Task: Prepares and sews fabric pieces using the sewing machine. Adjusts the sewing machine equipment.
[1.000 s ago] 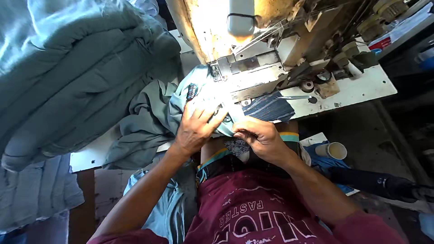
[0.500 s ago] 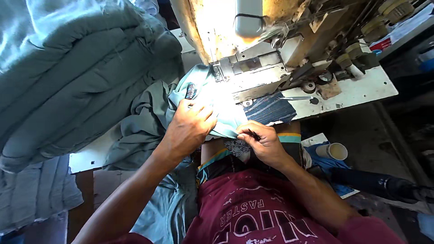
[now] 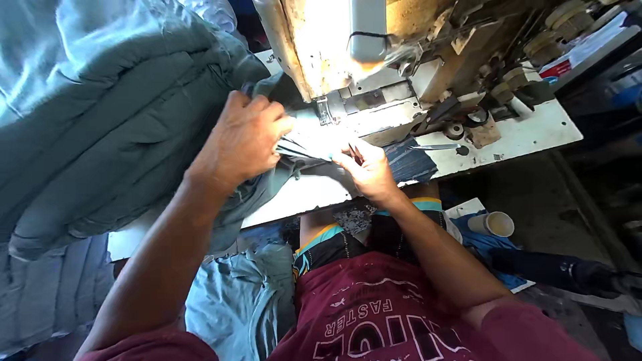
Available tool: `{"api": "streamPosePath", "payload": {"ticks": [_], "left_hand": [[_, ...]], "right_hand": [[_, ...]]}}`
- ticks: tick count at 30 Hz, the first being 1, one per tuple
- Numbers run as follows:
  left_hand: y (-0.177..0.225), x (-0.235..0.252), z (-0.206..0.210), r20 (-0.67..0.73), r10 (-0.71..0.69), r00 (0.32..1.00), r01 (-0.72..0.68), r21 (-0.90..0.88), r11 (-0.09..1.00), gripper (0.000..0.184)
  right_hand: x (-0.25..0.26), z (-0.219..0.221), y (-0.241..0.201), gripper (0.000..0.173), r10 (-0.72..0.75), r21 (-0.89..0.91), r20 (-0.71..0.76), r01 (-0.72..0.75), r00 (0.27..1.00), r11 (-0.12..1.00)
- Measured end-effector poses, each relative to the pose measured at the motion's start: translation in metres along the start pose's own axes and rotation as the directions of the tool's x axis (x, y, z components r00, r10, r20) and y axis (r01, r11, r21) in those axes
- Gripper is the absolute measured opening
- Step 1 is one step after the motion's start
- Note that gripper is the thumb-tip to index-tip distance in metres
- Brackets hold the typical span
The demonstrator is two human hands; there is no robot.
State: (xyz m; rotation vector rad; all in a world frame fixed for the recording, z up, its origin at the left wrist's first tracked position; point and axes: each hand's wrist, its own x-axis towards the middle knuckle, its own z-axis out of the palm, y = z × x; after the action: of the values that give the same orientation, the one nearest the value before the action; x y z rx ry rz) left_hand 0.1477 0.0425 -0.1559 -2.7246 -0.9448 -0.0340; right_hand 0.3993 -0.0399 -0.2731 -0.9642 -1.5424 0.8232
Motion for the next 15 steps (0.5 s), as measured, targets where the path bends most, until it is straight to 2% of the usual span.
{"api": "streamPosePath", "payload": {"ticks": [3, 4, 5, 8, 11, 13, 14, 15], "left_hand": [[-0.012, -0.012, -0.031, 0.157, -0.132, 0.979, 0.131, 0.013, 0.991, 0.067], [-0.012, -0.016, -0.041, 0.161, -0.129, 0.979, 0.129, 0.014, 0.992, 0.070], [-0.010, -0.020, -0.050, 0.133, -0.095, 0.987, 0.095, 0.005, 0.995, 0.066], [0.018, -0.030, -0.069, -0.026, 0.074, 0.997, -0.077, -0.131, 0.988, 0.036], [0.063, -0.037, -0.050, -0.168, 0.146, 0.975, -0.200, -0.376, 0.905, 0.019], [0.085, -0.035, -0.017, -0.294, 0.080, 0.952, -0.229, -0.518, 0.824, 0.021], [0.094, -0.033, 0.001, -0.364, 0.019, 0.931, -0.225, -0.535, 0.815, 0.026], [0.100, -0.031, 0.019, -0.421, -0.021, 0.907, -0.206, -0.485, 0.850, 0.036]], "right_hand": [[0.002, -0.004, 0.000, 0.010, -0.008, -0.015, 0.012, 0.008, 1.000, 1.000], [0.002, -0.005, 0.001, 0.010, -0.016, -0.021, 0.017, 0.016, 1.000, 1.000], [0.003, -0.007, 0.000, 0.009, -0.023, -0.028, 0.035, 0.024, 0.999, 0.999], [0.006, -0.018, -0.005, 0.007, -0.075, -0.096, 0.190, 0.094, 0.979, 0.991], [0.002, -0.025, -0.012, 0.012, -0.151, -0.103, 0.337, 0.196, 0.929, 0.975], [-0.011, -0.027, -0.015, 0.017, -0.176, -0.081, 0.370, 0.221, 0.912, 0.972], [-0.019, -0.027, -0.015, 0.019, -0.172, -0.084, 0.361, 0.215, 0.917, 0.973], [-0.027, -0.026, -0.013, 0.018, -0.168, -0.091, 0.333, 0.208, 0.928, 0.974]]}}
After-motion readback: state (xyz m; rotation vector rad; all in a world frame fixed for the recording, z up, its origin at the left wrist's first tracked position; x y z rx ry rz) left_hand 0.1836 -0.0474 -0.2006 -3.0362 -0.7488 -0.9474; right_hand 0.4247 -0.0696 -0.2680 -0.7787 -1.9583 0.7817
